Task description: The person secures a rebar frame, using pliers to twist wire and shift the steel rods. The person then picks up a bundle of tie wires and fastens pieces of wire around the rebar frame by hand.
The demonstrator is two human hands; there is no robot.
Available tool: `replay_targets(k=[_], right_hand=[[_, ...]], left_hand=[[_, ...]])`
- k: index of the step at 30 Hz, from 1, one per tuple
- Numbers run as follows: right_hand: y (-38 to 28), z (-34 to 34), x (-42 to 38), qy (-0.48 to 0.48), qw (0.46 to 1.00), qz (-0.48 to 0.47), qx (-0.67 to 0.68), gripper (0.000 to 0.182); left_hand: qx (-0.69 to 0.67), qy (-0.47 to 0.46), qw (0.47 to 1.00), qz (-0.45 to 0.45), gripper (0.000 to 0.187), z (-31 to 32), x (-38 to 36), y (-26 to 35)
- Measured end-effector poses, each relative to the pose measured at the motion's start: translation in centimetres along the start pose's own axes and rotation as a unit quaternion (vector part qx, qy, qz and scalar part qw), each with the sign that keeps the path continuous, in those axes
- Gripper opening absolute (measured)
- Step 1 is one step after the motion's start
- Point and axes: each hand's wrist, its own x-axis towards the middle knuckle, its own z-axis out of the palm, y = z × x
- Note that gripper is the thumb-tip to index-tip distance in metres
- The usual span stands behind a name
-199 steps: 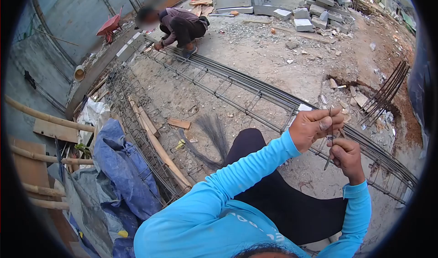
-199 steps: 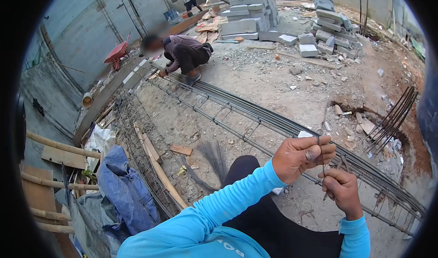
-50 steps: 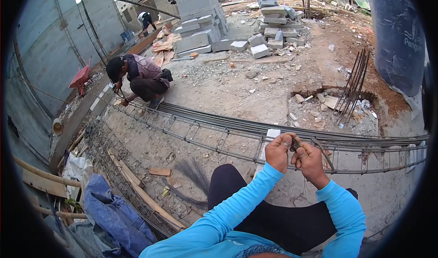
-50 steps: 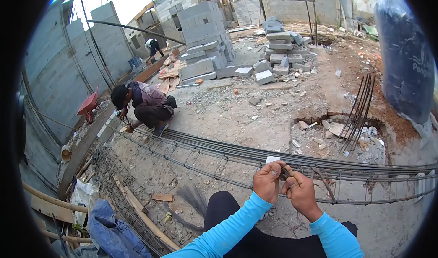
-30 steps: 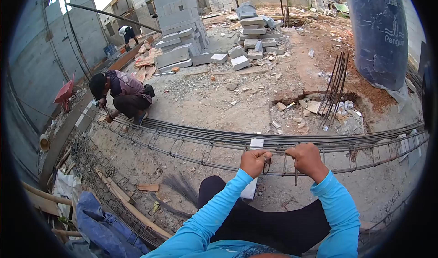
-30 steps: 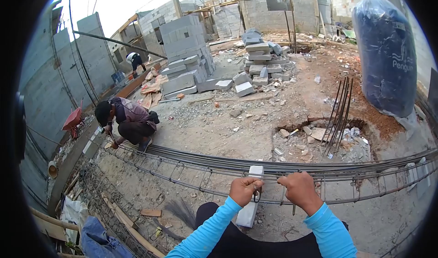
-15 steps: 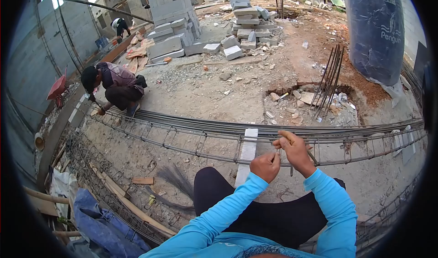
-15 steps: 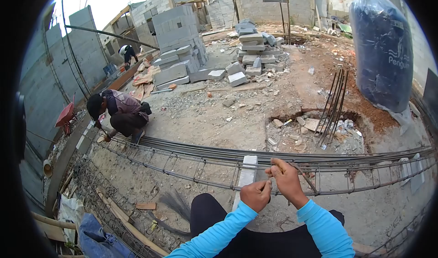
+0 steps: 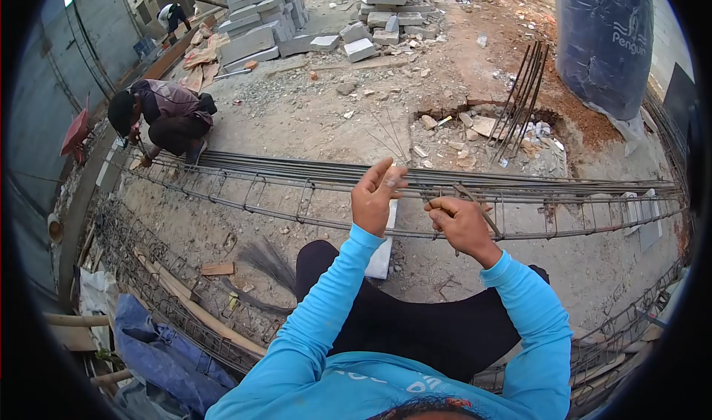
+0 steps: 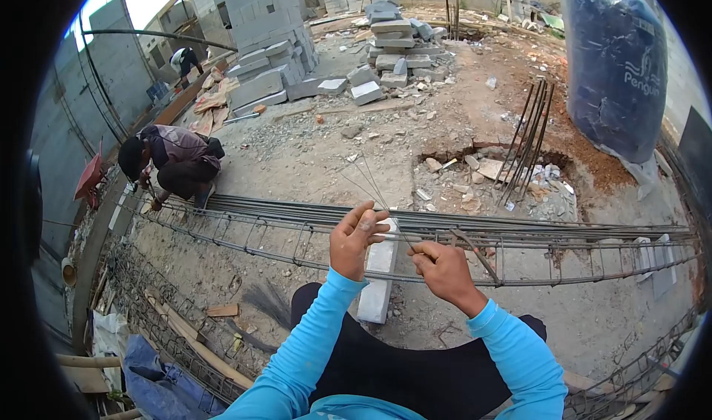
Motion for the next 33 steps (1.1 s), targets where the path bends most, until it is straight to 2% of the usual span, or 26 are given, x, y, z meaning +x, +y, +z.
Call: replay_targets(k=[2,5,7,8,10,11,12,13,14,15,16,17,18,19,20,22,23,24,26,27,28,30,31,32,33], right_hand=[[0.3,0.4,-0.2,-0.012,0.999,-0.018,-0.024,0.017],[1.0,0.9,-0.2,-0.025,0.998,-0.041,-0.033,0.017],[0.5,0.7,0.0,-0.089,0.995,0.006,-0.037,0.016],[0.2,0.5,0.0,-0.083,0.996,-0.004,-0.04,0.016],[-0.3,0.0,0.0,-0.201,0.978,0.055,-0.022,0.016],[-0.7,-0.5,0.0,-0.238,0.966,0.09,0.048,0.014],[-0.4,-0.8,0.3,-0.239,0.966,0.085,0.047,0.014],[0.1,-1.2,0.5,-0.211,0.965,0.087,0.129,0.014],[0.4,-1.6,0.8,-0.183,0.956,0.09,0.21,0.014],[0.5,-1.7,1.0,-0.122,0.943,0.16,0.263,0.013],[0.7,-1.8,1.3,-0.124,0.944,0.159,0.262,0.013],[0.9,-1.8,1.5,-0.096,0.973,0.161,0.136,0.014],[1.0,-1.8,1.6,-0.068,0.985,0.16,0.007,0.014],[0.7,-1.4,1.1,-0.078,0.986,0.026,-0.142,0.015],[0.5,-1.1,0.8,-0.082,0.986,0.026,-0.142,0.015],[-0.5,-1.0,0.3,-0.342,0.935,-0.03,-0.085,0.014],[-1.4,-1.3,-0.1,-0.354,0.933,-0.059,-0.012,0.012],[-1.0,-1.5,0.0,-0.356,0.932,-0.06,-0.009,0.012],[0.6,-2.1,0.5,-0.235,0.965,-0.015,0.113,0.012],[0.7,-1.7,0.7,-0.138,0.982,0.048,0.122,0.013],[0.5,-1.7,0.7,-0.14,0.981,0.045,0.124,0.013],[-0.4,-1.1,0.4,-0.056,0.992,-0.006,-0.117,0.013],[1.2,-0.3,0.5,-0.076,0.97,-0.087,-0.213,0.012],[1.4,0.0,0.3,-0.08,0.97,-0.091,-0.209,0.012],[0.6,0.2,-0.2,-0.182,0.964,-0.103,-0.167,0.011]], left_hand=[[-0.037,0.016,0.999,0.012,0.046,-0.4,1.2,1.0],[-0.082,-0.018,0.996,0.027,0.036,-0.9,2.2,1.6],[-0.057,-0.037,0.997,0.033,0.035,-1.9,2.5,1.0],[-0.033,-0.051,0.998,0.031,0.034,-2.3,2.5,0.8],[-0.03,-0.047,0.998,0.021,0.029,-3.1,2.5,0.2],[-0.12,-0.043,0.992,-0.015,0.026,-3.7,2.7,-0.5],[-0.208,-0.038,0.976,-0.053,0.023,-3.9,2.6,-0.4],[-0.251,-0.032,0.965,-0.07,0.019,-4.3,2.6,-0.2],[-0.251,-0.031,0.965,-0.068,0.019,-4.4,2.5,-0.1],[-0.227,-0.035,0.972,-0.046,0.02,-4.3,2.2,0.2],[-0.202,-0.039,0.978,-0.024,0.02,-4.0,1.9,0.7],[-0.203,-0.037,0.978,-0.023,0.02,-3.5,1.4,1.1],[-0.118,-0.079,0.99,0.002,0.02,-2.5,0.5,1.8],[-0.031,-0.119,0.992,0.026,0.02,-1.9,-0.1,2.2],[-0.031,-0.116,0.992,0.025,0.02,-1.7,-0.4,2.5],[-0.025,-0.106,0.994,0.016,0.02,-1.3,-0.2,3.1],[-0.048,-0.088,0.995,0.012,0.021,-1.7,0.3,3.1],[-0.045,-0.085,0.995,0.011,0.021,-2.1,0.8,3.1],[-0.096,0.004,0.995,0.03,0.022,-2.8,1.2,3.2],[-0.083,-0.009,0.996,0.035,0.02,-3.1,1.3,3.7],[-0.08,-0.007,0.996,0.038,0.02,-2.9,0.9,3.9],[0.015,-0.076,0.997,0.023,0.019,-1.6,-0.7,3.9],[-0.014,-0.075,0.997,0.032,0.02,-1.2,-0.9,3.5],[-0.01,-0.069,0.997,0.034,0.02,-1.4,-0.9,3.6],[0.0,-0.05,0.999,0.008,0.02,-1.7,-0.9,3.7]])
